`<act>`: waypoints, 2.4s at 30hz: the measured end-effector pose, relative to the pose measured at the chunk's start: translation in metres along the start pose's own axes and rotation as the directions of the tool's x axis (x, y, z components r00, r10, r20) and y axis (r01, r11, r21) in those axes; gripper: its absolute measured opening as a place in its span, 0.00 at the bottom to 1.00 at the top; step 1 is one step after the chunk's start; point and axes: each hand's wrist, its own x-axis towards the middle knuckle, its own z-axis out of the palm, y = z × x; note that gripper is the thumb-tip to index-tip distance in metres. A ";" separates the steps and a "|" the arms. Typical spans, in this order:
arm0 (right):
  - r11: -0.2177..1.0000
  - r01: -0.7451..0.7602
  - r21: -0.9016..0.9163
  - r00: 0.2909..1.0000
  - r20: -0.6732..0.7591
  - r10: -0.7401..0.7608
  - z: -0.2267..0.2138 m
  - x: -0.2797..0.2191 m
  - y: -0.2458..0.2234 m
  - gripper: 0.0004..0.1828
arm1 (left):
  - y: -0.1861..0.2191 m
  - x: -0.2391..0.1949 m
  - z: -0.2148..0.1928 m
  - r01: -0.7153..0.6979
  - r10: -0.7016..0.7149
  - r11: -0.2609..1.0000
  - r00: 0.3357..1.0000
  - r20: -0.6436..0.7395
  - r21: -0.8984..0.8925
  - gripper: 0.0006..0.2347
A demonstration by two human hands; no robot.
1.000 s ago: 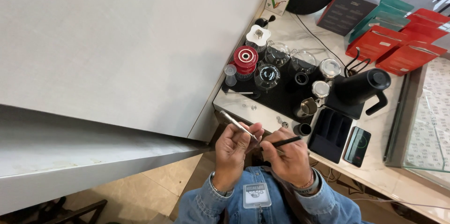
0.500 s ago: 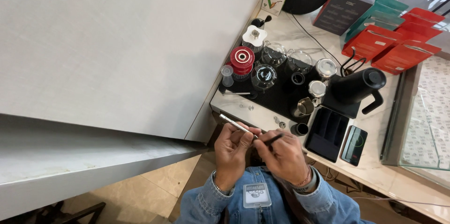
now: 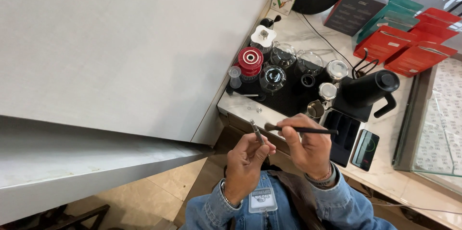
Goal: The person assembles a manual coffee grinder by inserting a metal burr into the base, placing a grinding disc, and screwing the top housing onto the base. They then tighten the assembly by hand and place the completed grinder on the counter.
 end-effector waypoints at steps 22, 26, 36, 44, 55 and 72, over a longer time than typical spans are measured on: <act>0.440 -0.878 -0.186 0.409 0.183 0.894 0.050 -0.051 0.201 0.20 | -0.115 0.013 -0.026 0.356 -0.390 0.860 0.921 -0.021 -0.365 0.09; 0.172 -0.985 -0.028 0.169 0.079 0.982 0.073 -0.083 0.306 0.09 | -0.139 0.005 -0.031 0.442 -0.492 0.843 0.864 -0.106 -0.307 0.10; 0.216 -0.976 -0.021 0.217 -0.046 0.975 0.109 -0.073 0.373 0.20 | -0.144 0.006 -0.035 0.507 -0.563 0.819 0.801 -0.205 -0.267 0.09; 0.591 -0.806 -0.027 0.568 -0.314 0.761 0.084 -0.081 0.301 0.07 | -0.156 0.012 -0.025 0.572 -0.616 0.784 0.763 -0.194 -0.241 0.08; 0.910 -0.412 -0.053 0.875 -0.301 0.379 0.038 0.068 0.279 0.10 | -0.120 0.082 -0.032 0.375 -0.377 0.926 0.926 0.025 0.052 0.08; 0.770 -0.422 -0.478 0.833 0.131 0.538 0.125 0.250 0.527 0.15 | -0.164 0.189 -0.020 0.364 -0.379 0.925 0.877 -0.296 -0.107 0.09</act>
